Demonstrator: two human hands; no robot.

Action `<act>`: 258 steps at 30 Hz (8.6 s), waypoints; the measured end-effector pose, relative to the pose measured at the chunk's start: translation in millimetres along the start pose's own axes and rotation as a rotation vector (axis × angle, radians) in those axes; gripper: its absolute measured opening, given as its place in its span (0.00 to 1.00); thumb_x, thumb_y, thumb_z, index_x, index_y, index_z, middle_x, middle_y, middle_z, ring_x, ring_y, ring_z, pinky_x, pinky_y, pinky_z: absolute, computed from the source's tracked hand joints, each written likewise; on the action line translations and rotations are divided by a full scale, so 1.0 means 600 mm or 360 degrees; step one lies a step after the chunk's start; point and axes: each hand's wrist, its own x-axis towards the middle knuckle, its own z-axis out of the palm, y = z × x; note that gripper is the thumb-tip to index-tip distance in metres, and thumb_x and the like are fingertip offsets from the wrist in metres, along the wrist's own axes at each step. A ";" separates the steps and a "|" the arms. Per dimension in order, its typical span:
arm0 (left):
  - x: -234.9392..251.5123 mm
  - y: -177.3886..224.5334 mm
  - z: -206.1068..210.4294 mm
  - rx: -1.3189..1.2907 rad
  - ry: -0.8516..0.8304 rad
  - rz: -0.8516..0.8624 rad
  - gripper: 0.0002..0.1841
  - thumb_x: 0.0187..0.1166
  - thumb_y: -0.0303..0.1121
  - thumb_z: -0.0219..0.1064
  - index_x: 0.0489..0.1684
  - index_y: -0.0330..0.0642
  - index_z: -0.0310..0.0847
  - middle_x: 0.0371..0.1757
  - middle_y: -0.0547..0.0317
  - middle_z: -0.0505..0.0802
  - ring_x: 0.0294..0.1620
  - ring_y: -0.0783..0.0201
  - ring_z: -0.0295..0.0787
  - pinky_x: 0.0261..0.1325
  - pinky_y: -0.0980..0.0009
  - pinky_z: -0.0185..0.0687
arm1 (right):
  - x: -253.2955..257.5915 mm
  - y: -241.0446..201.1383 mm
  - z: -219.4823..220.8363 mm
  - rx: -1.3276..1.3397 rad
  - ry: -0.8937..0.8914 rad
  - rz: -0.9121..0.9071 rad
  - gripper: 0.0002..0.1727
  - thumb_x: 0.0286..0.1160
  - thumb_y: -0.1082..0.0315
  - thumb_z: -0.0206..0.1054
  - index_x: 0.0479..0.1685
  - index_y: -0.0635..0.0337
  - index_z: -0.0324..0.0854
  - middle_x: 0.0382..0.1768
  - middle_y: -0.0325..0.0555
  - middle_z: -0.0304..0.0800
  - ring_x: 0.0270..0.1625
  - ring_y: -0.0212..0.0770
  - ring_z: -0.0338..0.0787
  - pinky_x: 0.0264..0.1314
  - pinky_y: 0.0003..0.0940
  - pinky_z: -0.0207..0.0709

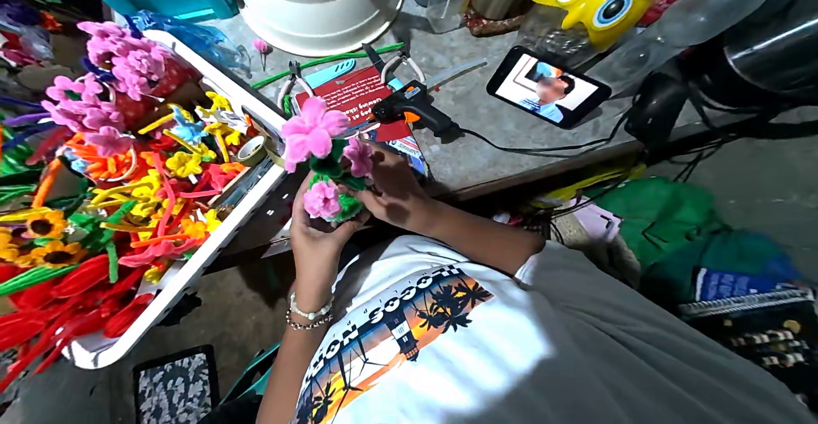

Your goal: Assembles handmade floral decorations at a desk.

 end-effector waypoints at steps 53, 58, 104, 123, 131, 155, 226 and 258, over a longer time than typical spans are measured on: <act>0.071 -0.046 -0.004 0.0997 -0.0067 0.0410 0.57 0.55 0.49 0.89 0.89 0.39 0.58 0.75 0.41 0.78 0.76 0.47 0.74 0.79 0.51 0.70 | 0.048 0.087 -0.040 0.0162 -0.0275 0.0432 0.16 0.69 0.75 0.73 0.56 0.70 0.85 0.52 0.52 0.91 0.51 0.32 0.91 0.59 0.28 0.85; 0.070 -0.044 -0.010 0.1011 -0.0097 0.0554 0.45 0.65 0.44 0.83 0.84 0.37 0.67 0.78 0.43 0.78 0.79 0.50 0.74 0.82 0.51 0.68 | 0.069 0.098 -0.070 -0.0090 -0.0366 0.0234 0.10 0.71 0.76 0.70 0.50 0.69 0.88 0.50 0.55 0.91 0.50 0.41 0.92 0.58 0.38 0.86; -0.112 0.069 -0.023 0.0882 -0.0429 0.0969 0.11 0.86 0.29 0.64 0.54 0.30 0.87 0.38 0.59 0.96 0.37 0.74 0.93 0.46 0.77 0.91 | -0.058 -0.100 -0.069 0.0636 -0.0332 -0.0008 0.09 0.77 0.69 0.73 0.50 0.62 0.83 0.45 0.39 0.92 0.48 0.32 0.93 0.55 0.32 0.91; -0.102 0.052 -0.019 0.1562 -0.0056 0.1492 0.10 0.84 0.24 0.59 0.37 0.39 0.88 0.30 0.54 0.93 0.33 0.62 0.90 0.39 0.71 0.81 | -0.086 -0.081 -0.097 0.0395 -0.0048 -0.0092 0.13 0.81 0.69 0.63 0.29 0.68 0.83 0.23 0.39 0.81 0.24 0.22 0.77 0.27 0.16 0.73; -0.115 0.048 -0.001 0.0925 -0.0395 0.0934 0.14 0.89 0.30 0.57 0.40 0.33 0.89 0.31 0.62 0.92 0.29 0.81 0.82 0.36 0.85 0.79 | -0.075 -0.071 -0.089 0.0429 0.0117 -0.0047 0.18 0.84 0.68 0.61 0.20 0.63 0.75 0.18 0.36 0.72 0.20 0.22 0.69 0.23 0.16 0.64; -0.101 0.057 -0.062 0.1683 -0.0766 0.0554 0.12 0.89 0.33 0.56 0.50 0.43 0.88 0.38 0.57 0.94 0.37 0.59 0.92 0.43 0.59 0.86 | -0.060 -0.029 -0.085 -0.0048 -0.1101 -0.0085 0.14 0.85 0.62 0.64 0.34 0.61 0.88 0.30 0.42 0.86 0.41 0.39 0.87 0.48 0.32 0.81; -0.123 0.147 -0.097 0.0904 -0.0162 0.1052 0.10 0.88 0.24 0.56 0.53 0.29 0.82 0.32 0.62 0.87 0.26 0.77 0.78 0.30 0.83 0.78 | 0.095 0.019 -0.176 -0.0693 -0.0290 0.0170 0.31 0.80 0.70 0.66 0.86 0.59 0.70 0.82 0.65 0.71 0.74 0.58 0.82 0.75 0.49 0.78; -0.122 0.067 -0.025 -0.0492 0.0001 0.0741 0.13 0.90 0.39 0.58 0.52 0.48 0.90 0.47 0.61 0.97 0.43 0.70 0.96 0.49 0.75 0.93 | -0.101 -0.078 0.032 0.0697 -0.0819 0.0111 0.11 0.84 0.76 0.57 0.41 0.71 0.85 0.26 0.41 0.82 0.28 0.23 0.77 0.35 0.17 0.73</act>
